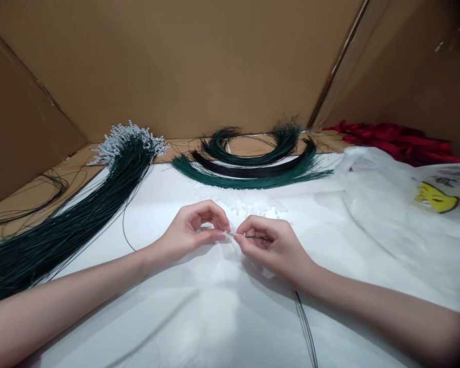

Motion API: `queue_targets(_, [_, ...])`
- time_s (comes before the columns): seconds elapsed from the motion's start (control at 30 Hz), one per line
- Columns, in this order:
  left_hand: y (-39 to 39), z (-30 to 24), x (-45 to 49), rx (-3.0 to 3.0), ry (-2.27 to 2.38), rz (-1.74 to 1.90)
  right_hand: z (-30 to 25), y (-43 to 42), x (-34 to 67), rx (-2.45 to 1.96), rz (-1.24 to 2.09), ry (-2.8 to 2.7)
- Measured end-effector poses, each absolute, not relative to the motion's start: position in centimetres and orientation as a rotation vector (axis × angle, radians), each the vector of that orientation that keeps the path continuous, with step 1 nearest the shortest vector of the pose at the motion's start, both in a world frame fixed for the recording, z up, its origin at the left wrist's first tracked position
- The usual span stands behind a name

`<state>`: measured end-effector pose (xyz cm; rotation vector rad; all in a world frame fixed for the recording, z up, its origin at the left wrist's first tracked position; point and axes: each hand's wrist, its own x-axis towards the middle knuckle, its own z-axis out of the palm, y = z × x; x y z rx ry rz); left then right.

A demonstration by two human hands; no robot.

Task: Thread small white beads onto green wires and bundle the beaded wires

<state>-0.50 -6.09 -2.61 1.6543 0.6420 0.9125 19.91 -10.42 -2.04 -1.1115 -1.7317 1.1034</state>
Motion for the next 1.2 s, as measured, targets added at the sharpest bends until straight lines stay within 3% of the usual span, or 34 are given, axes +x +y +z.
queue_targets(1.2, [-6.45, -2.43, -0.39, 1.716, 0.638, 0.915, -2.08, -10.64, 20.00, -1.053, 0.881, -1.891])
